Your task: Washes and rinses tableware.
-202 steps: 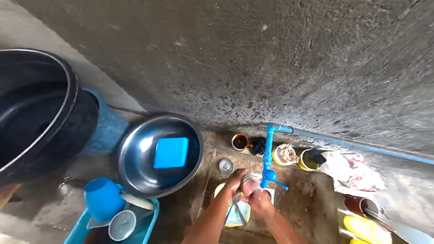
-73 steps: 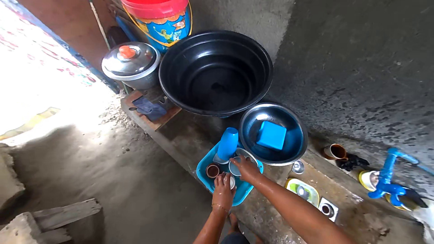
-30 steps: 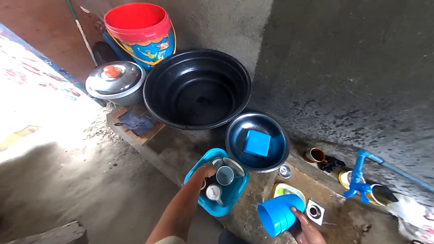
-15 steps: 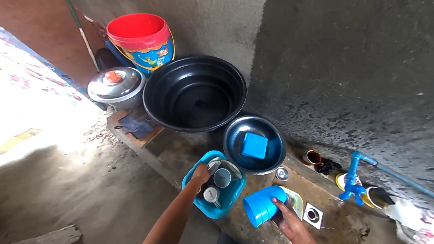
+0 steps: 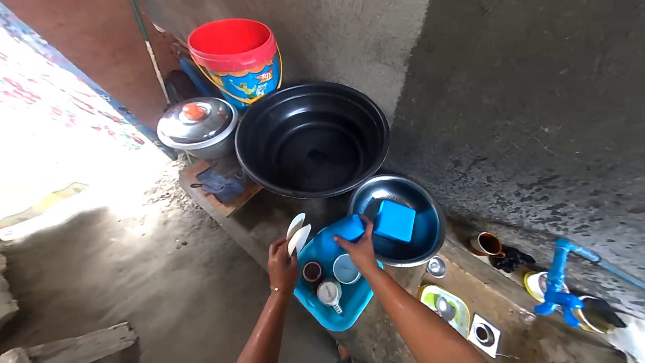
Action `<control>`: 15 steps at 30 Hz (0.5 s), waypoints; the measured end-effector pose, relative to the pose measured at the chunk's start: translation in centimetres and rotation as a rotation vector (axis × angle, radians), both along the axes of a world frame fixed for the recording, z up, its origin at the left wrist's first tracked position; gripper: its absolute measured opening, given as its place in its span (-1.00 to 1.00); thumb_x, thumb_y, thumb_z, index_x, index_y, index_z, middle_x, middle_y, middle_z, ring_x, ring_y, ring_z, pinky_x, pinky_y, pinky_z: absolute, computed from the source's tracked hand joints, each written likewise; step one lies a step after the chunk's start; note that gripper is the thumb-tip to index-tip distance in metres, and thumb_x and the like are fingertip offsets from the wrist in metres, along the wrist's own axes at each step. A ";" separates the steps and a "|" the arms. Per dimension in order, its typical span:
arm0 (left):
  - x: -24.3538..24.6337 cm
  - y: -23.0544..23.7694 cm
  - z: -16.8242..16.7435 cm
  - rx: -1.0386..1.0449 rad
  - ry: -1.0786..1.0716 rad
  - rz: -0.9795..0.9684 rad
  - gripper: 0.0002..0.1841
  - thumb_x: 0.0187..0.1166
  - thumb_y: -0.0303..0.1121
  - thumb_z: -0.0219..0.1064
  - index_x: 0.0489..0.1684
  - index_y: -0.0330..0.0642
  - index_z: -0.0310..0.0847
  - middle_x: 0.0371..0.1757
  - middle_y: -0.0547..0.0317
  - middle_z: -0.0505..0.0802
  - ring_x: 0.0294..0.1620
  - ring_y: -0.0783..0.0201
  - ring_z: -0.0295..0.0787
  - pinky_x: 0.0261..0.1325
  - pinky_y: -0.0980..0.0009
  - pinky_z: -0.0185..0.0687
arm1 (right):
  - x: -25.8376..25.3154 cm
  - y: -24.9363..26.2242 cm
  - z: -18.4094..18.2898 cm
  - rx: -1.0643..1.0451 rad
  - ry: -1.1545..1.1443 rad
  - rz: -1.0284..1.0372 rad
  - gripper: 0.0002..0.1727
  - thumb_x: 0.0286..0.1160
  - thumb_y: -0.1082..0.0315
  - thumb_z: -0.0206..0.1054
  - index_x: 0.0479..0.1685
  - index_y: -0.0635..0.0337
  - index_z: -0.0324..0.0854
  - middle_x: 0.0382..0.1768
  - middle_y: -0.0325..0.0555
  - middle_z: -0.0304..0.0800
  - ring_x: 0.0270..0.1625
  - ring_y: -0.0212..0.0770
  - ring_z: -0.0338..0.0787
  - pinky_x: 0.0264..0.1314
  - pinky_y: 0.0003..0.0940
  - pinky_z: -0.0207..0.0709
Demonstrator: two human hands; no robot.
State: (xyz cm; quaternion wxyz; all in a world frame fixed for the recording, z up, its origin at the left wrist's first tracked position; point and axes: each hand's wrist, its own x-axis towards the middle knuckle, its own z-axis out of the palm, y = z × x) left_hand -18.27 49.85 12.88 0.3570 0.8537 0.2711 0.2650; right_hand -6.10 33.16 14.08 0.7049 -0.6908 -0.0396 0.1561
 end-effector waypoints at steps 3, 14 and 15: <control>-2.0 0.4 0.5 -0.045 0.056 0.015 -0.78 0.54 -0.55 0.32 0.00 -0.51 0.79 0.23 -0.41 0.75 0.21 -0.14 0.76 0.25 0.04 0.69 | 0.9 2.2 -2.6 -0.350 -0.181 0.253 0.18 -0.05 0.25 0.78 0.77 0.25 0.19 0.60 0.31 0.44 0.57 0.10 0.57 0.57 -0.02 0.51; -5.2 -1.5 -1.6 -0.213 0.167 0.071 -0.73 0.52 -0.61 0.30 0.11 -0.46 0.78 0.30 -0.40 0.72 0.34 -0.15 0.68 0.40 0.01 0.59 | 0.7 4.2 -1.8 -0.784 -0.337 0.752 0.03 0.30 0.27 0.63 0.86 -0.20 0.14 0.77 0.26 0.17 0.78 0.25 0.25 0.76 0.04 0.27; -5.4 -1.8 -1.8 -0.225 0.157 0.100 -0.74 0.52 -0.60 0.29 0.10 -0.47 0.78 0.29 -0.40 0.72 0.34 -0.16 0.68 0.41 0.00 0.57 | 0.9 4.1 -1.8 -0.761 -0.320 0.724 0.02 0.29 0.24 0.64 0.85 -0.16 0.16 0.74 0.25 0.24 0.74 0.23 0.32 0.73 0.01 0.32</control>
